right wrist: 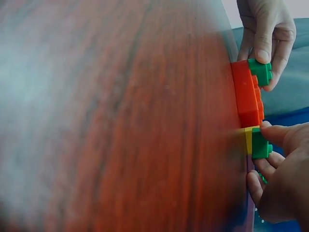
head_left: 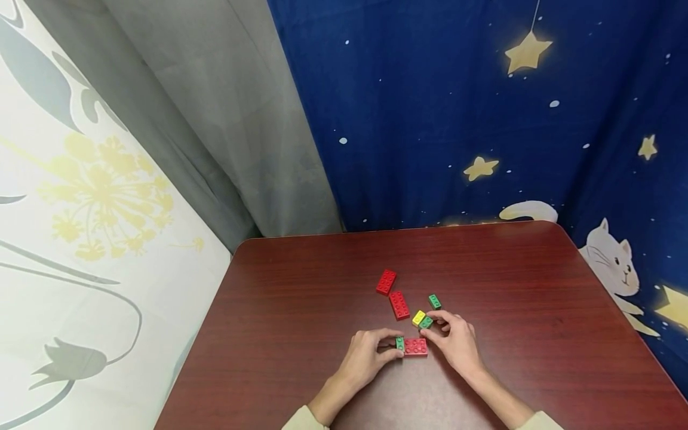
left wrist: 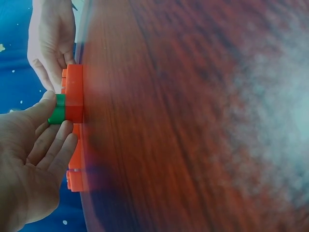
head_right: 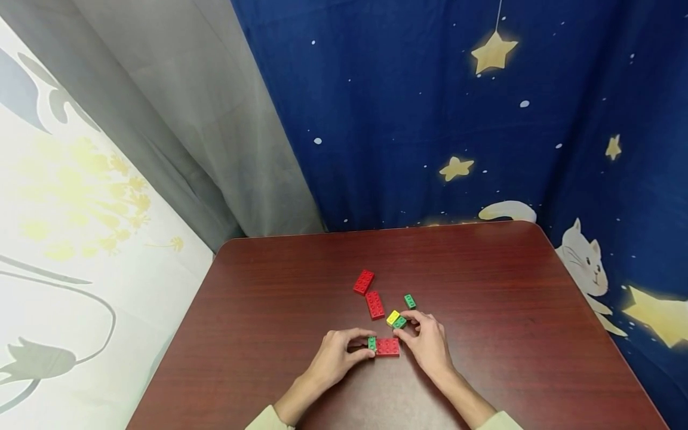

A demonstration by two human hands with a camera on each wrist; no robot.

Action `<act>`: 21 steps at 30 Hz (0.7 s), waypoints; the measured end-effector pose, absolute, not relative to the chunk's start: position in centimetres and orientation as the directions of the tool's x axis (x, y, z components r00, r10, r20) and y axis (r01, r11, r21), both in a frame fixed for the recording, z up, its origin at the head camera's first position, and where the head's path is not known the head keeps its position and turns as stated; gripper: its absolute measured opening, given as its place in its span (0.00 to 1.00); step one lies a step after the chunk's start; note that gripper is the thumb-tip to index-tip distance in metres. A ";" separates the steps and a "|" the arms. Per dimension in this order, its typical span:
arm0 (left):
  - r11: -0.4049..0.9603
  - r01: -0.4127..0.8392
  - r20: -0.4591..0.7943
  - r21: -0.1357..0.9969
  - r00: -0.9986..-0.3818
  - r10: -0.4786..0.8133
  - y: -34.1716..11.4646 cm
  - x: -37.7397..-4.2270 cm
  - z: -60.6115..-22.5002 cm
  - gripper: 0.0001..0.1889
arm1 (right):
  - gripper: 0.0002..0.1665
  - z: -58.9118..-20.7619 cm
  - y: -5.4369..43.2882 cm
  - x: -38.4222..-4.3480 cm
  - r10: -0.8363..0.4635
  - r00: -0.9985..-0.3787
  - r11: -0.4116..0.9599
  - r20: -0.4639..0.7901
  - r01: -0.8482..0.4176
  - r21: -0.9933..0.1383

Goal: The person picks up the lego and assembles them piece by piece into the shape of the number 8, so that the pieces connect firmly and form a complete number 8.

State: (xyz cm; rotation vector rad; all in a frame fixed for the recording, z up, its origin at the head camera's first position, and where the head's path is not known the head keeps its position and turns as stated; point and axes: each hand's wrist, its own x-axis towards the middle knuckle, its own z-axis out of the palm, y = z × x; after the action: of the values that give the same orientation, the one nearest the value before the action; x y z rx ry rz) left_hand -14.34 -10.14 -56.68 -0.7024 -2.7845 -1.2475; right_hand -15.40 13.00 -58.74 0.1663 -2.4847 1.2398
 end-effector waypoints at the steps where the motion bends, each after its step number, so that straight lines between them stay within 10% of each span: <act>1: 0.581 0.404 0.190 0.706 -0.899 0.395 -10.1 -14.4 -56.7 0.18 | 0.23 -58.7 13.1 -15.4 0.051 -0.929 0.600 0.367 -0.265 -0.755; 21: 0.573 0.403 0.196 0.714 -0.900 0.388 -10.0 -14.3 -56.7 0.18 | 0.26 -57.9 14.0 -13.8 -0.117 -0.926 0.469 0.358 -0.369 -0.802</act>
State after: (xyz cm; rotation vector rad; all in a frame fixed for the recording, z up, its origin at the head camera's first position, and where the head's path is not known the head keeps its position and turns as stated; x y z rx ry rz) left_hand -14.33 -10.04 -56.71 -0.6969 -2.7702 -1.2646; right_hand -13.85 13.96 -57.90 0.4173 -2.4662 1.4393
